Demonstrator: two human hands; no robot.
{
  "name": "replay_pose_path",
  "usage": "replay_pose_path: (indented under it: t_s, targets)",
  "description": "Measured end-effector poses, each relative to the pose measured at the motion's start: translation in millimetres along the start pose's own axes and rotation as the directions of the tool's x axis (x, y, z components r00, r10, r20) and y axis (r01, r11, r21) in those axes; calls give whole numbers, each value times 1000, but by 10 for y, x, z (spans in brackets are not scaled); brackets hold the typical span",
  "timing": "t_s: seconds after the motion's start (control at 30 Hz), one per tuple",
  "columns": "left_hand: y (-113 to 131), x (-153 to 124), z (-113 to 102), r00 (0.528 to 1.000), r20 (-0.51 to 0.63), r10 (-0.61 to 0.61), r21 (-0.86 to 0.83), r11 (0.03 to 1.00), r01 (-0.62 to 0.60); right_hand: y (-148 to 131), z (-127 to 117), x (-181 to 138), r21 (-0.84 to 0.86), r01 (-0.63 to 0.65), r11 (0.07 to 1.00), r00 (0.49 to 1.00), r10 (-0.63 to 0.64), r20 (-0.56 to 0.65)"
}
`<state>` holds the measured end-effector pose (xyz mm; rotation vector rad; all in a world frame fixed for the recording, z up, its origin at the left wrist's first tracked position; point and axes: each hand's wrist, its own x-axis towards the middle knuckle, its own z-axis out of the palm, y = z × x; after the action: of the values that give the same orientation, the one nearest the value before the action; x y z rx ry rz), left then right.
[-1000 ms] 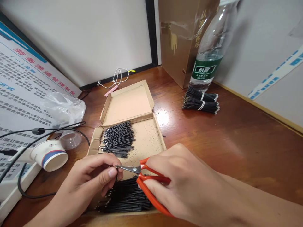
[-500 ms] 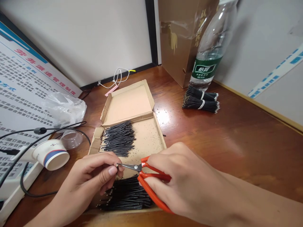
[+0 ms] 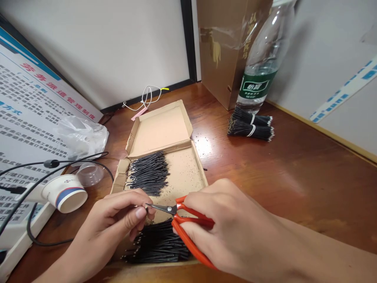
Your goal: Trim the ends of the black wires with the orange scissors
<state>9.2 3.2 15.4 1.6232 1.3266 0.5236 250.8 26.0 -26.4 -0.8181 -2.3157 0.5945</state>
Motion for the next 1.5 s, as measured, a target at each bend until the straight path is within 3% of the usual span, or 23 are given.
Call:
replay_pose_path:
  t_s: [0.2,0.37,0.53,0.73,1.0,1.23,1.5]
  targets:
    - [-22,-17,18,999,10,-38,-29,999,38,-38,-7,-4,-30,-37,999,999,37,-13]
    - [-7,8,26,999,7,-40,-41,998,40,-1,-7,8,-18,8,1000,1000,-8,-4]
    - [-40,-4,33,994,11,-109,-172,979,109,-16,-13,0,-28,-14,1000,1000,14,-16]
    - [-46,-22,49,994,8,-107,-232,967,106,-35,2,-13,-18,-71,997,997,71,19]
    - [-31,-2,45,994,62,-87,-323,941,103,-15,-18,4,-14,-18,1000,1000,18,-16]
    - [-8,-9,51,993,64,-102,-348,930,118,-46,5,-45,20,-118,993,993,118,1]
    - [-4,-36,61,993,81,-89,-383,917,114,-33,1,-41,-20,-62,998,998,62,6]
